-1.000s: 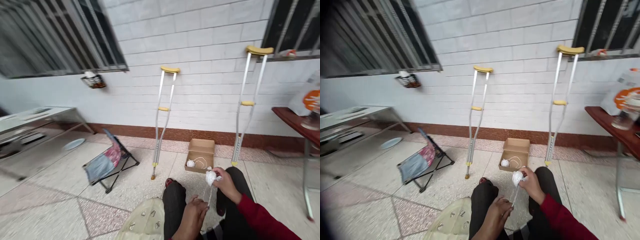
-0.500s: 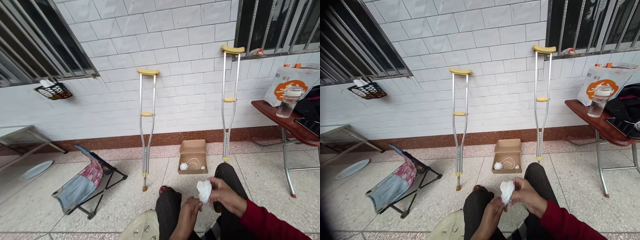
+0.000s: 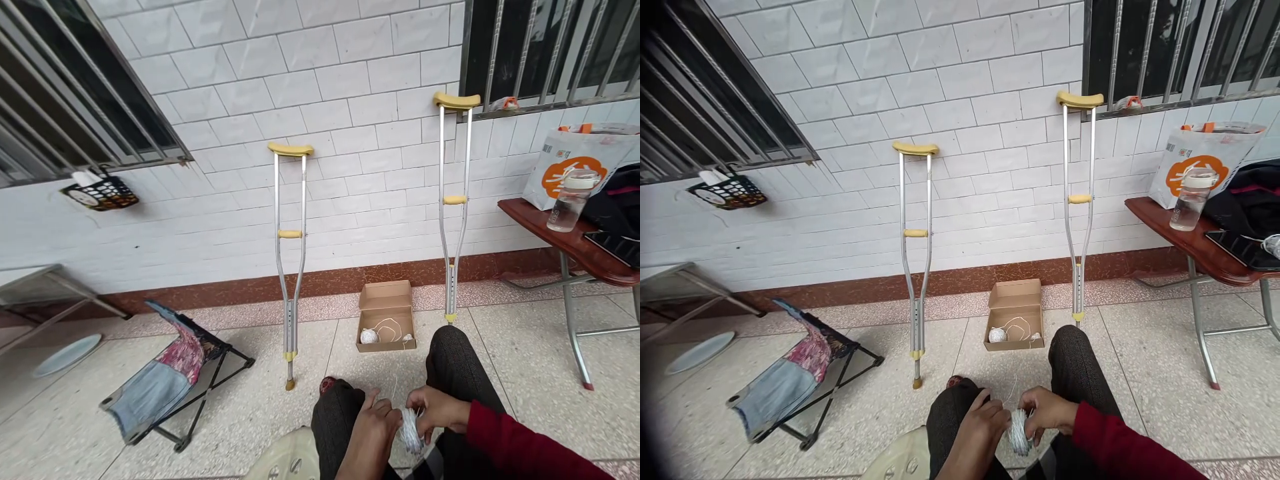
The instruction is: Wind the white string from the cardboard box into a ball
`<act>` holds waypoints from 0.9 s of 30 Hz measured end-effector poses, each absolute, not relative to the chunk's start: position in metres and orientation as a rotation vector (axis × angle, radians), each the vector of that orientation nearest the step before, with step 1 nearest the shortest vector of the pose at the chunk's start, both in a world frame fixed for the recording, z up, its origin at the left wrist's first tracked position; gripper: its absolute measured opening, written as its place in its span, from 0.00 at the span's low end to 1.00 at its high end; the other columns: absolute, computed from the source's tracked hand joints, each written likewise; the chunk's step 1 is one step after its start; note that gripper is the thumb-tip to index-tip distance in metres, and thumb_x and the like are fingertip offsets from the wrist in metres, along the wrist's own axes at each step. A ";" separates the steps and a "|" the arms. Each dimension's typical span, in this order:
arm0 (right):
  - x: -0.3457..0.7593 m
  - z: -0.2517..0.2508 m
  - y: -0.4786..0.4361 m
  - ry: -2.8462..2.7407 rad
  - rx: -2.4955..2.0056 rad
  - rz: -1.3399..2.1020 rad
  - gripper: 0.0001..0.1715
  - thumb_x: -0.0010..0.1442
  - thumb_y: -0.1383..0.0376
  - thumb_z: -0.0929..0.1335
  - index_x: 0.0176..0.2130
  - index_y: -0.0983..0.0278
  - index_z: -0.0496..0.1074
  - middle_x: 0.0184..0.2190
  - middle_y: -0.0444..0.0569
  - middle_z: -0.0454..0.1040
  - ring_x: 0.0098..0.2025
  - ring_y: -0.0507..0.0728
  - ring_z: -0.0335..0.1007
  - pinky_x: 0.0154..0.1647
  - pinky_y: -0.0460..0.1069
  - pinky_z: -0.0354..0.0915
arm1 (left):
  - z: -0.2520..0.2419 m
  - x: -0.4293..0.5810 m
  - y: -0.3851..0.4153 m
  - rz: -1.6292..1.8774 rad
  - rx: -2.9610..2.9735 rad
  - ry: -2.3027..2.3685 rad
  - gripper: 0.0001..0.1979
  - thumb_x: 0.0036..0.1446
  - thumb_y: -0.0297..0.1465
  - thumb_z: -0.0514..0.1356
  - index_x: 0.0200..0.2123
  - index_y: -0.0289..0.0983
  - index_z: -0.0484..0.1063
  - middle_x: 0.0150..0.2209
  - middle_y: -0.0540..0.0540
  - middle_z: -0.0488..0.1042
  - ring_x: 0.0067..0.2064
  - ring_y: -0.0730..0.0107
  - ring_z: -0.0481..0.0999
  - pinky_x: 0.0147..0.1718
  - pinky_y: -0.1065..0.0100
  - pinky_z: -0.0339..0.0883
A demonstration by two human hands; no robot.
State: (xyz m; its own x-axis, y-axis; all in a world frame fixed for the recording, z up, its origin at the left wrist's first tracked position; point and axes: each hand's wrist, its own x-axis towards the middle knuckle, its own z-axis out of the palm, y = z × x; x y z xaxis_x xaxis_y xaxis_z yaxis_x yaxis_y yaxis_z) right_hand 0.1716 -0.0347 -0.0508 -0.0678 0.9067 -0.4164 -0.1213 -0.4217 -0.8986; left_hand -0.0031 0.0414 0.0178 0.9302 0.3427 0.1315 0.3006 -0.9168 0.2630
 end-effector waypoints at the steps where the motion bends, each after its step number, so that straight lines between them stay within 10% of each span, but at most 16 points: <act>1: 0.173 -0.044 -0.040 -0.850 -1.308 1.723 0.19 0.32 0.72 0.74 0.28 0.65 0.69 0.24 0.38 0.69 0.19 0.48 0.64 0.20 0.44 0.60 | 0.020 -0.002 0.042 0.264 2.843 0.455 0.11 0.60 0.22 0.54 0.27 0.37 0.71 0.28 0.49 0.74 0.33 0.67 0.75 0.58 0.53 0.57; 10: 0.185 0.012 -0.046 -0.692 -0.867 1.852 0.21 0.39 0.72 0.76 0.37 0.67 0.74 0.29 0.44 0.75 0.27 0.52 0.73 0.28 0.45 0.68 | 0.011 0.006 0.051 0.506 2.479 0.586 0.14 0.61 0.23 0.49 0.37 0.40 0.74 0.36 0.46 0.79 0.38 0.65 0.77 0.57 0.56 0.60; 17: 0.190 0.040 -0.030 -0.652 -0.811 1.610 0.31 0.42 0.70 0.76 0.47 0.62 0.71 0.39 0.48 0.75 0.33 0.54 0.74 0.31 0.48 0.70 | -0.014 0.002 0.062 0.480 2.369 0.825 0.21 0.66 0.33 0.47 0.23 0.38 0.70 0.25 0.48 0.73 0.33 0.65 0.73 0.42 0.65 0.66; 27: 0.204 -0.002 0.012 -0.815 -1.305 0.963 0.22 0.38 0.68 0.73 0.38 0.63 0.73 0.32 0.45 0.73 0.32 0.56 0.67 0.24 0.47 0.66 | -0.038 0.011 0.040 0.349 2.420 0.897 0.14 0.60 0.25 0.53 0.23 0.36 0.70 0.25 0.49 0.74 0.32 0.66 0.73 0.35 0.68 0.60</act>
